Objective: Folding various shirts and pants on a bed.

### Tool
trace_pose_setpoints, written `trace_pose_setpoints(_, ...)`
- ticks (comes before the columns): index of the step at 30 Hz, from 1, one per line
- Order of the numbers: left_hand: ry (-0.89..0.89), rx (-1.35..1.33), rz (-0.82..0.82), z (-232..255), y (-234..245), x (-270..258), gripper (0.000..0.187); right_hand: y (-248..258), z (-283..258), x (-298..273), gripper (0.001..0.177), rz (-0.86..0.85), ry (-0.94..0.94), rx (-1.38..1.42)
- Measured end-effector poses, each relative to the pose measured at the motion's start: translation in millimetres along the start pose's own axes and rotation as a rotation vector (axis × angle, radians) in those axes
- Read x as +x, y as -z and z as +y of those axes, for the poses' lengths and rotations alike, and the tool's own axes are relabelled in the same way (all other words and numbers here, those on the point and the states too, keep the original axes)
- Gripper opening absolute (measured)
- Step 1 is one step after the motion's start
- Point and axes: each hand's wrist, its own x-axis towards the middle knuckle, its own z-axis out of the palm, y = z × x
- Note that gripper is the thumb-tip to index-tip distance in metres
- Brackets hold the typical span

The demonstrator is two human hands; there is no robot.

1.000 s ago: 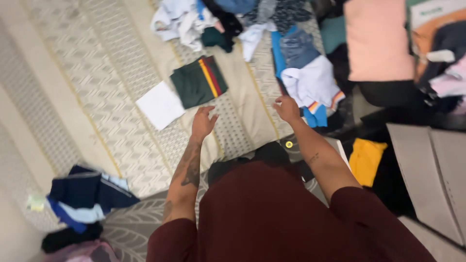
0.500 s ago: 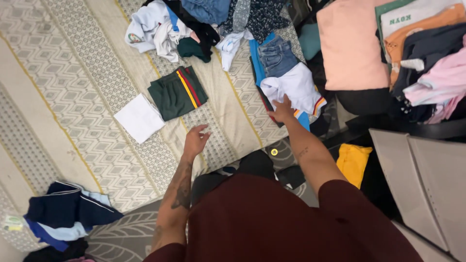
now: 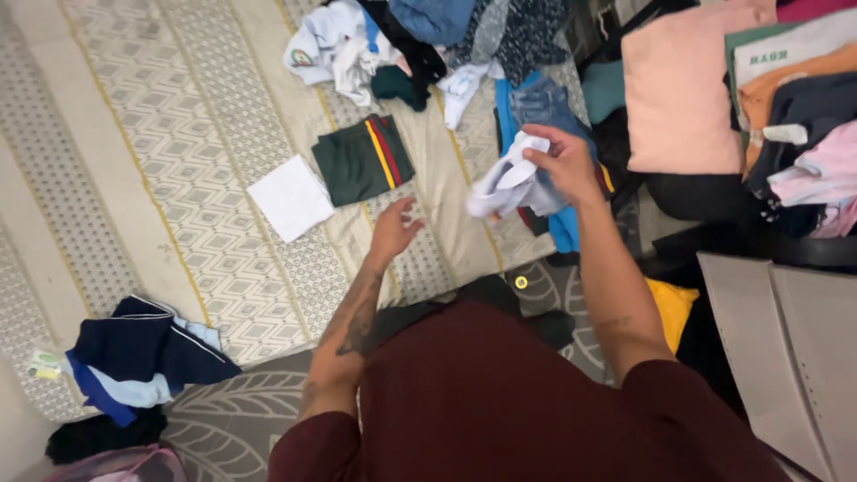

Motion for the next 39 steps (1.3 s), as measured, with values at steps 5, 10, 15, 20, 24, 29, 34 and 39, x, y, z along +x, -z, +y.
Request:
trace_pose_setpoints(5,-0.484,-0.171,0.118,89.3,34.4,0.7,0.088,-56.4,-82.9,-16.0,0.053,-0.136,0.066,-0.004)
trace_pose_setpoints(10,-0.477,-0.127,0.255,103.5,59.1,17.0,0.049,-90.8,-110.9,-21.5,0.078,-0.230,0.203,0.117)
trace_pose_setpoints(15,-0.385,-0.225,0.204,97.0,88.8,28.5,0.035,-102.0,-96.0,-17.3,0.111,-0.098,0.429,-0.004)
trace_pose_setpoints(20,-0.501,-0.233,0.195,147.6,119.3,4.8,0.020,-131.5,-94.3,-20.4,0.116,0.204,0.606,-0.480)
trace_pose_setpoints(24,-0.503,-0.165,0.290,163.8,129.9,-5.2,0.015,-118.4,-73.7,-1.9,0.102,0.282,0.722,-0.772)
trace_pose_setpoints(29,-0.449,-0.080,0.235,147.7,109.0,-7.4,0.016,-79.8,-102.5,3.4,0.064,0.034,0.633,-0.973)
trace_pose_setpoints(34,-0.461,-0.120,0.007,162.8,36.4,-21.4,0.018,-36.3,-114.1,40.6,0.044,-0.039,0.620,-0.969)
trace_pose_setpoints(39,-0.116,-0.330,0.139,169.0,14.3,-21.1,0.021,-74.0,-124.2,85.1,0.037,-0.002,0.747,-1.080)
